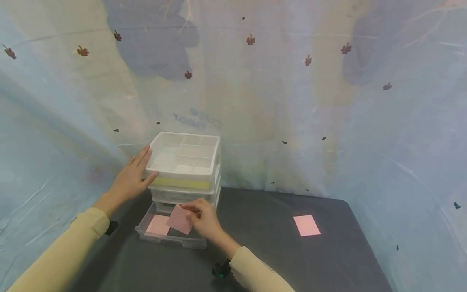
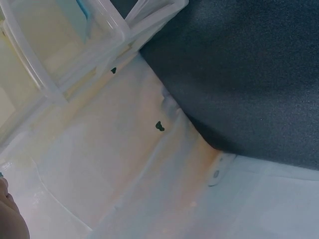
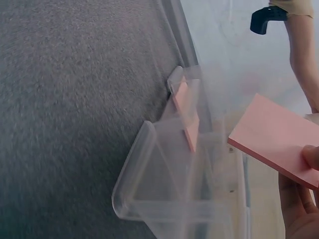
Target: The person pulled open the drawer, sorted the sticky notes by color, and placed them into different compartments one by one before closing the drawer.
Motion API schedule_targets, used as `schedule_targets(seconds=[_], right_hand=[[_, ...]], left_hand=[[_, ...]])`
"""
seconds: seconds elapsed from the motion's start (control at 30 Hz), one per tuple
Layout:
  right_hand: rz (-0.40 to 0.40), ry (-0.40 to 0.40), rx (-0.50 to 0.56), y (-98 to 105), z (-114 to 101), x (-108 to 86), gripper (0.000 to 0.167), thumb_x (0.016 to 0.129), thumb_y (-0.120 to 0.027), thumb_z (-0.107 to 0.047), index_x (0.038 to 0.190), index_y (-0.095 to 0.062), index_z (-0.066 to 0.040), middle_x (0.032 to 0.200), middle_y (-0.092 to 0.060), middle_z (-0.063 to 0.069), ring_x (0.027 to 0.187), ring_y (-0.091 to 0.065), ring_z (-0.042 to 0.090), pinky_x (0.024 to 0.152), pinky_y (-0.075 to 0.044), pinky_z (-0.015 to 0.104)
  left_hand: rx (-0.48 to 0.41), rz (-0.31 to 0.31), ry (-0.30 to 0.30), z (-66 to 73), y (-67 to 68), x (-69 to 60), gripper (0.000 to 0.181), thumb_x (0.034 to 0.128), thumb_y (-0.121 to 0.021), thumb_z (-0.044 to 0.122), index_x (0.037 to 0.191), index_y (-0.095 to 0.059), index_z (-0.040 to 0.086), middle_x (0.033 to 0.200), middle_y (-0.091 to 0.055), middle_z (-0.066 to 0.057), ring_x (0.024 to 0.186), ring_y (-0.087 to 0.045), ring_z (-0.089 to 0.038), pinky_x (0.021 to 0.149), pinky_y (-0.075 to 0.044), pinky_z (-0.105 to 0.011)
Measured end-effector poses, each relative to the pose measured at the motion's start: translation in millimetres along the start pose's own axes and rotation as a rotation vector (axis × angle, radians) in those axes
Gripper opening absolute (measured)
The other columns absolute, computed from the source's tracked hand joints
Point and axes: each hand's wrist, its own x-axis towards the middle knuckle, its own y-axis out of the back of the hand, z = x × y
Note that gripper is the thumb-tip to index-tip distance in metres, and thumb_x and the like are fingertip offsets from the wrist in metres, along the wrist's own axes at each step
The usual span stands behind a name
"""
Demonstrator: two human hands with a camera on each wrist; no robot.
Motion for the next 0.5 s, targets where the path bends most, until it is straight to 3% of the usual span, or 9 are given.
schedule_targets(seconds=[0.5], right_hand=[[-0.08, -0.029, -0.082, -31.4, 6.0, 9.8, 0.025, 0.101, -0.069, -0.007, 0.121, -0.078, -0.019, 0.112, -0.065, 0.0, 0.095, -0.064, 0.009, 0.08, -0.058, 0.021]], left_hand=[[0.009, 0.006, 0.0, -0.6, 0.2, -1.1, 0.085, 0.1057, -0.055, 0.05, 0.166, -0.019, 0.001, 0.175, -0.01, -0.013, 0.152, -0.029, -0.046, 0.125, -0.023, -0.06]])
